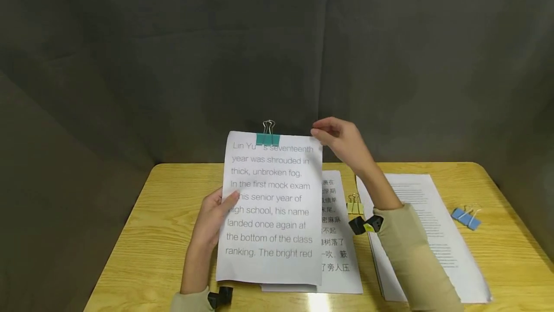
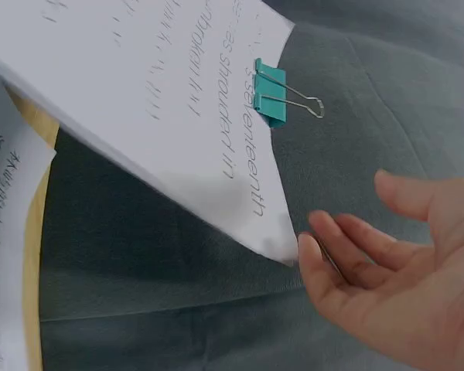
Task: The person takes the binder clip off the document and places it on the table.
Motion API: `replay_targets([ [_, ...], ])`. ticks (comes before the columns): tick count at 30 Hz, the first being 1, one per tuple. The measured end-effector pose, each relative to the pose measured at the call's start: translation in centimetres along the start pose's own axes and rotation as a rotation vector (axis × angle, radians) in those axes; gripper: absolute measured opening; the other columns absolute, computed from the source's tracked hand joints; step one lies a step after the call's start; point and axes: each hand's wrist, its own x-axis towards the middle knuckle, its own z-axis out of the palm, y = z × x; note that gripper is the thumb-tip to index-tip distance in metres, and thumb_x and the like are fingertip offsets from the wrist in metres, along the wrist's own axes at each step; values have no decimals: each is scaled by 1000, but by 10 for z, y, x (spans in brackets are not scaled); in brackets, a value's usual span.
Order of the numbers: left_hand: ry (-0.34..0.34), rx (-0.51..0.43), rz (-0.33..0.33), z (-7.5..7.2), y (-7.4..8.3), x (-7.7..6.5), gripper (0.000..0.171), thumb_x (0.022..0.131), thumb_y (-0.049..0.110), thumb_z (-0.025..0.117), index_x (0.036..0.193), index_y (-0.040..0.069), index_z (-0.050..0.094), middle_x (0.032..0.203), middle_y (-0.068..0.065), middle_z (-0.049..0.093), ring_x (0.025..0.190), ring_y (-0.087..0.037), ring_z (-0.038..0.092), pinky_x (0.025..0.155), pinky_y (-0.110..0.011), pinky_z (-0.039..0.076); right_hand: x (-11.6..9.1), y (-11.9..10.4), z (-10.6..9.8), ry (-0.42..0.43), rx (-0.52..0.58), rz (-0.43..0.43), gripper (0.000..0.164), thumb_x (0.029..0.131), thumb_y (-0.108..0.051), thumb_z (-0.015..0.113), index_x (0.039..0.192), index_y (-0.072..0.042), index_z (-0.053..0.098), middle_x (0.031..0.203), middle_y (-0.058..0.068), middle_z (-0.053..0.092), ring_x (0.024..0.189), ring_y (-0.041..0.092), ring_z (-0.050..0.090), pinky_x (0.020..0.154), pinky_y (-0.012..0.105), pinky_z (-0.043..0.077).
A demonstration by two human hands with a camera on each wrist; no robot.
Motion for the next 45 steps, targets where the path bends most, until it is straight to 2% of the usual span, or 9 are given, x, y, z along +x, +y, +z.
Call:
replay_targets([
  [6,-59,26,17,3,0,2,35,107,11,56,139,-4,59,107,-21,75,80,-27,77,67,-38,63,34,-11,2,-185,-4,51,46,101,-26,67,138,1,61,136,15,62,122,30,58,103,48,45],
  [12,-93,29,19,7,-1,4,36,108,12,55,140,-3,58,109,-21,75,82,-27,77,68,-38,63,50,-14,7,-396,67,82,61,101,-30,65,150,2,48,147,15,55,133,32,53,112,49,41],
  [17,-130,23,33,11,-2,5,37,108,12,54,141,-5,56,109,-22,75,81,-27,77,68,-38,63,57,-14,8,-464,165,94,55,102,-27,63,145,5,52,140,18,61,129,33,59,113,47,42],
  [21,-145,20,35,13,-1,6,37,108,12,53,141,-5,56,109,-21,75,81,-27,77,68,-37,63,59,-12,7,-442,208,102,46,102,-24,65,136,7,60,122,17,70,113,26,66,105,40,48],
  [26,-140,20,19,16,-1,7,37,108,11,53,141,-5,56,108,-20,76,81,-26,77,68,-37,63,55,-13,9,-366,231,132,42,97,-18,72,129,7,63,116,13,73,103,23,69,95,32,54],
  [30,-141,23,8,15,-2,7,37,108,11,53,141,-4,56,108,-20,76,81,-26,77,67,-37,63,52,-18,11,-324,222,138,38,96,-13,74,126,8,63,116,14,73,102,22,70,96,35,55],
  [35,-157,16,-3,13,-4,8,37,109,12,52,141,-5,56,107,-19,76,81,-26,77,67,-37,63,50,-23,13,-291,224,133,37,96,-16,74,123,7,64,115,17,72,104,26,70,101,40,53],
  [39,-162,22,-9,9,-6,7,37,109,13,53,140,-5,56,106,-18,76,81,-26,77,67,-36,63,52,-25,15,-245,255,124,38,97,-20,73,122,7,65,117,19,72,105,25,70,102,38,52],
  [45,-159,14,-17,5,-8,3,38,108,14,54,140,-6,55,105,-18,76,82,-25,77,69,-36,63,53,-27,22,-189,348,135,39,98,-17,71,125,10,61,112,16,70,98,20,71,92,31,57],
])
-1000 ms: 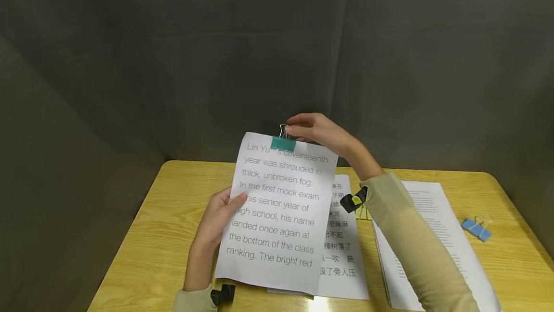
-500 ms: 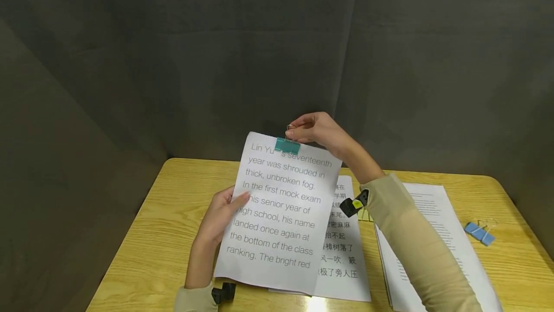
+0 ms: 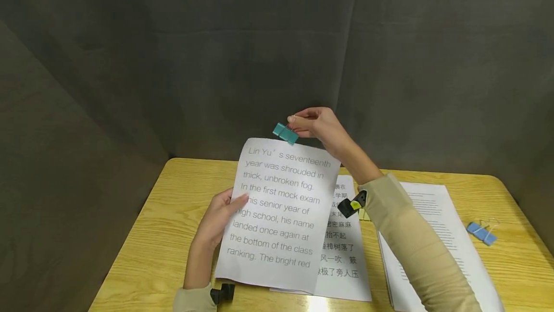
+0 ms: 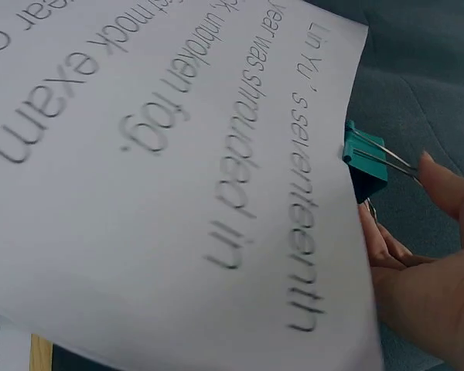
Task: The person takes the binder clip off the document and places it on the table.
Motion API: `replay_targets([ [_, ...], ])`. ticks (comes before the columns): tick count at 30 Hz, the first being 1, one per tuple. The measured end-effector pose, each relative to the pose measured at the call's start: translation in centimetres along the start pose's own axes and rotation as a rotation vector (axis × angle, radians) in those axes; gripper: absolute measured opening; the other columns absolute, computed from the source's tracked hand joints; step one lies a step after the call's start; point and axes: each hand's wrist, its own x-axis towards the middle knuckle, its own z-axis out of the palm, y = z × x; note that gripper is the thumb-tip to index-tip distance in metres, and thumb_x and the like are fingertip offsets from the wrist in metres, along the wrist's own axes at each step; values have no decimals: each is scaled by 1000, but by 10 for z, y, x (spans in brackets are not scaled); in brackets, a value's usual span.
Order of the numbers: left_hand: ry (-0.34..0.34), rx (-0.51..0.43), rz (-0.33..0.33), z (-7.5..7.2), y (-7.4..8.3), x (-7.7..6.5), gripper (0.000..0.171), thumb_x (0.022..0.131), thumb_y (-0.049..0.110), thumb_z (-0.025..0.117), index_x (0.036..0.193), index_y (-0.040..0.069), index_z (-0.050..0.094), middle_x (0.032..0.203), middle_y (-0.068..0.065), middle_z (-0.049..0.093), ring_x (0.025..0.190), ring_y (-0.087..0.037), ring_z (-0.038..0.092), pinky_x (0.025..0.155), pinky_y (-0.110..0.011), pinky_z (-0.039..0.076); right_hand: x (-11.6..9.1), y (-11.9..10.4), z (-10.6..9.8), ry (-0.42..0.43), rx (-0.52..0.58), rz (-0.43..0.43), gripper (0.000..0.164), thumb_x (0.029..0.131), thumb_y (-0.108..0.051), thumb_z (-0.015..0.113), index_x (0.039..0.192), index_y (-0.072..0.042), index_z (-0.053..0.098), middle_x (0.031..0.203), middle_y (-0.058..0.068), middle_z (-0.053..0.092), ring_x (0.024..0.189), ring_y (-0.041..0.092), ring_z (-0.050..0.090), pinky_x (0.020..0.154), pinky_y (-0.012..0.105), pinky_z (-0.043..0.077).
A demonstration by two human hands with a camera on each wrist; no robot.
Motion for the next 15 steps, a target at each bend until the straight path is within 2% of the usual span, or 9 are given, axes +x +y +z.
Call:
replay_targets([
  [5,30,10,6,-2,2,-3,37,108,14,54,139,-6,56,104,-16,76,81,-25,77,69,-36,62,3,-1,9,57,61,-20,35,99,-16,70,121,9,63,103,12,71,89,17,71,88,31,59],
  [9,28,25,21,-6,8,-2,37,109,14,54,139,-6,56,103,-16,76,80,-25,77,68,-36,62,8,-3,13,114,116,-66,34,99,-18,71,116,10,64,97,11,70,82,17,68,82,28,59],
  [12,28,58,13,-12,12,-4,38,108,15,55,139,-7,55,102,-16,76,78,-25,77,66,-36,62,10,-5,11,144,141,-99,38,99,-21,70,116,12,64,95,10,68,80,16,66,77,24,59],
  [15,54,94,-3,-23,15,-9,39,108,15,55,139,-8,54,100,-15,76,77,-25,76,65,-35,62,12,-4,8,129,128,-89,44,99,-24,69,120,14,63,95,9,67,81,16,64,76,23,58],
])
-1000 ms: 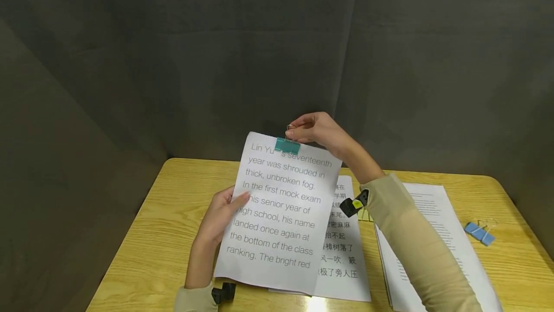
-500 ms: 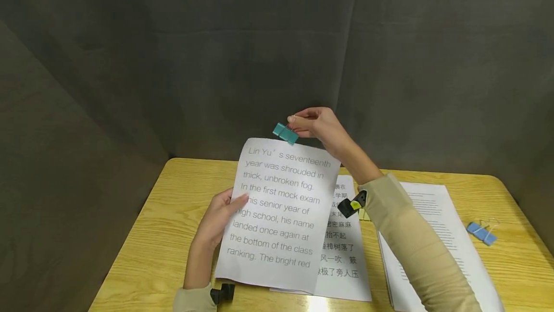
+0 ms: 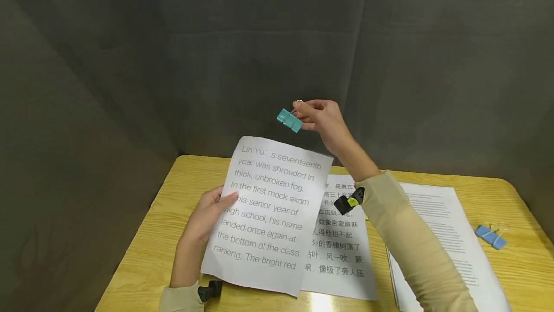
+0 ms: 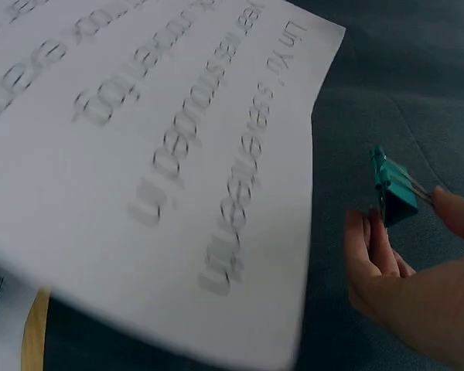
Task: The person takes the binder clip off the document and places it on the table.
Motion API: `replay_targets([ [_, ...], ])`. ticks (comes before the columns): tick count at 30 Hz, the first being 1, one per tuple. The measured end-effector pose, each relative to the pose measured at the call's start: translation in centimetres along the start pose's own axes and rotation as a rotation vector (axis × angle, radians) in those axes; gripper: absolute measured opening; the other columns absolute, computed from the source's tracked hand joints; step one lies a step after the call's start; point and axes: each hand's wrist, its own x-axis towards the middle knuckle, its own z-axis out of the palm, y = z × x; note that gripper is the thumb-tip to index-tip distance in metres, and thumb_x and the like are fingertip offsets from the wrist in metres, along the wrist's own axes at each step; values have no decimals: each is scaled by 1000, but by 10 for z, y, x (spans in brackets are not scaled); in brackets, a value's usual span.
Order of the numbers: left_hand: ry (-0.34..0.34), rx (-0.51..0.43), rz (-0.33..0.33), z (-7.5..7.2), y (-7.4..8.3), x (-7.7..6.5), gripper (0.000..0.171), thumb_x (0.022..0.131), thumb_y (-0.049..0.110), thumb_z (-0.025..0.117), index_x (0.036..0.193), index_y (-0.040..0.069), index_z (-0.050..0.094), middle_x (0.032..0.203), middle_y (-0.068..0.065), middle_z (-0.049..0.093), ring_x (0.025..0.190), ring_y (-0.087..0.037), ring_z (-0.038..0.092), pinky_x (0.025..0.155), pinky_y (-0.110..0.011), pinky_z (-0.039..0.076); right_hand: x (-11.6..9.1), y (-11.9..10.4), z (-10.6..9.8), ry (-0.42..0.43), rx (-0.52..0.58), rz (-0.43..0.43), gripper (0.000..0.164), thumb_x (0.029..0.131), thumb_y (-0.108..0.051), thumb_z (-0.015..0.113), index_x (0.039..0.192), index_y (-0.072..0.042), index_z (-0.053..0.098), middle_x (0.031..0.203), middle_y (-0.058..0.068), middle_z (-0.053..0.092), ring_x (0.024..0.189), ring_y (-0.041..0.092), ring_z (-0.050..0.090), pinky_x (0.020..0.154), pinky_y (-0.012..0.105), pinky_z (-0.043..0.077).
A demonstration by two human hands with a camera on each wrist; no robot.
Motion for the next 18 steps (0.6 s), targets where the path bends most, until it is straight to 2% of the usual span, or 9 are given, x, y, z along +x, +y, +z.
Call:
replay_targets([
  [4,78,48,-22,-24,2,-8,40,108,16,55,140,-8,53,96,-12,76,75,-24,75,64,-34,61,-1,6,0,-53,-41,56,46,98,-26,70,123,12,62,99,8,68,85,17,65,77,25,58],
  [8,141,90,-50,-50,3,-16,42,109,18,54,142,-8,51,94,-7,76,75,-21,75,64,-33,60,-3,20,4,-76,-33,99,46,97,-25,71,125,11,62,100,8,71,82,17,67,77,29,60],
  [14,184,132,-103,-83,2,-24,48,109,22,54,147,-7,45,92,0,75,75,-17,74,64,-32,59,-8,53,12,-117,-18,175,46,99,-21,68,130,12,61,102,9,71,79,16,68,82,35,61],
  [18,206,175,-127,-99,-1,-23,50,109,23,54,147,-8,43,89,2,73,72,-16,72,62,-32,58,-12,75,20,-135,-39,223,46,100,-19,66,134,11,58,110,15,70,85,19,69,94,44,57],
])
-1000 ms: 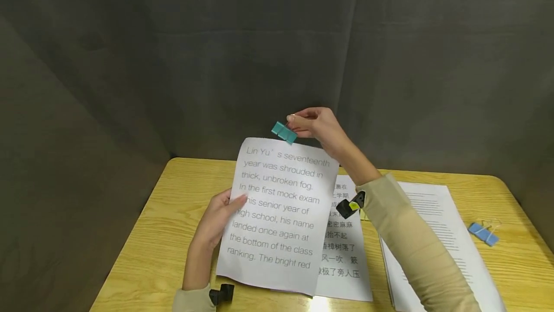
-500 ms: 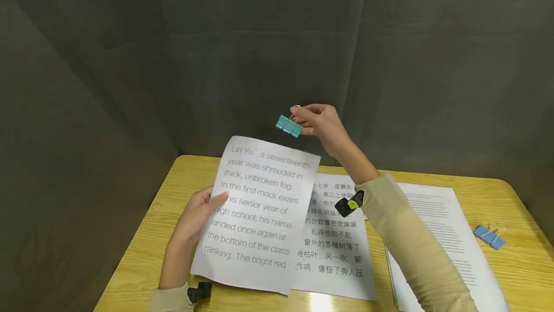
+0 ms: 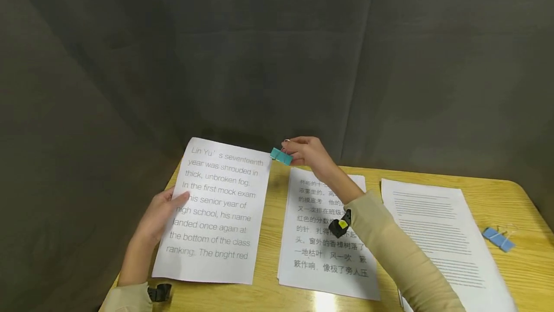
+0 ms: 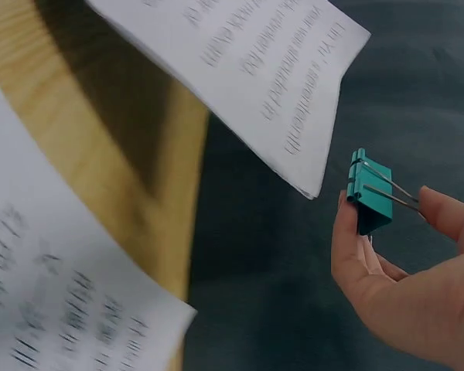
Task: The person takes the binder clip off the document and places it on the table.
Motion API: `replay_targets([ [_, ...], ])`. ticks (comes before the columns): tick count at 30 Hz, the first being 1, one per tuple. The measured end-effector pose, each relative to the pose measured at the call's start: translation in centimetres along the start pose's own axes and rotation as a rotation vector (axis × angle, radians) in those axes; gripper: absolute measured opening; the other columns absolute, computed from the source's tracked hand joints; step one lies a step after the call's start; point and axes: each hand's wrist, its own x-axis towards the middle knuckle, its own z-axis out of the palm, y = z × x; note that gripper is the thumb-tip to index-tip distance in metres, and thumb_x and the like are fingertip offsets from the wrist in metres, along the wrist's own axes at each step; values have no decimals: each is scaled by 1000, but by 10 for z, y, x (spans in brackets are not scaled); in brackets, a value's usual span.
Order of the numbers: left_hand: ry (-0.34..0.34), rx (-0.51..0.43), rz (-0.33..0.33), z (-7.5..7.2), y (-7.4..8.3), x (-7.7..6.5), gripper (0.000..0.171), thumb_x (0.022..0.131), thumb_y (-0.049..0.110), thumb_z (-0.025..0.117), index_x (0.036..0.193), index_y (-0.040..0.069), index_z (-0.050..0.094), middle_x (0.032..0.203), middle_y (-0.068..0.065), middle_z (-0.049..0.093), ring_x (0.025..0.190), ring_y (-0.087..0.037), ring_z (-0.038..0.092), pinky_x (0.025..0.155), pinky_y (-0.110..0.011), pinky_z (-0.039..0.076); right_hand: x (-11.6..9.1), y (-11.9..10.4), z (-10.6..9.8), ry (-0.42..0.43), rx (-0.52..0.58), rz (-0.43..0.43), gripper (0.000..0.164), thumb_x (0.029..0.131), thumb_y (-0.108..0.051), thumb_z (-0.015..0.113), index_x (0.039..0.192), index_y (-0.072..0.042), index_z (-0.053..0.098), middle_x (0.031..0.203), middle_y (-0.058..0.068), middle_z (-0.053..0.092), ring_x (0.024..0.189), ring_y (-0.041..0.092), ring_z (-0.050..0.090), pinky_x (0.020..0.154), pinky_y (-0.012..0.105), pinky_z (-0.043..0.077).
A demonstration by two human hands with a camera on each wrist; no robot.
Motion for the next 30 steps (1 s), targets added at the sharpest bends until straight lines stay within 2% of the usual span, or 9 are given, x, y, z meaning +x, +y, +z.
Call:
replay_targets([
  [3,-6,13,-24,-5,-7,8,50,110,22,52,149,-8,41,91,0,73,73,-17,72,63,-33,58,0,19,11,3,-41,66,50,99,-18,68,138,11,54,117,19,69,90,22,69,99,51,54],
  [7,-19,43,-51,-6,-17,22,50,110,20,51,150,-8,41,95,-4,74,76,-18,72,66,-34,58,-3,46,23,-34,-122,154,55,97,-17,71,141,11,53,126,21,63,91,22,66,96,49,55],
  [10,-16,73,-60,-4,-20,30,48,109,20,51,148,-8,43,96,-5,74,76,-19,72,66,-34,57,-7,63,28,-85,-176,179,54,96,-15,72,141,10,53,127,22,60,88,21,66,92,47,58],
  [14,-25,108,-61,-2,-21,38,47,110,19,50,147,-9,44,95,-7,73,75,-19,71,65,-34,57,-11,78,37,-107,-241,180,52,94,-14,75,137,10,57,115,19,62,80,20,67,84,44,60],
  [17,-33,123,-62,1,-22,43,47,110,18,49,147,-9,45,97,-10,73,75,-20,71,64,-35,58,-14,87,44,-92,-281,187,49,91,-12,77,132,10,61,106,15,63,76,19,68,77,39,61],
  [22,-20,145,-77,5,-28,50,46,110,17,48,148,-8,45,100,-11,73,77,-20,71,65,-34,57,-18,95,52,-70,-347,192,45,87,-10,81,125,9,65,102,13,66,76,20,70,71,35,61],
  [30,1,181,-98,5,-36,56,47,110,19,47,150,-5,46,104,-13,73,79,-20,70,68,-33,56,-20,96,54,-85,-547,90,36,85,-14,83,112,5,72,101,12,69,67,16,64,64,28,54],
])
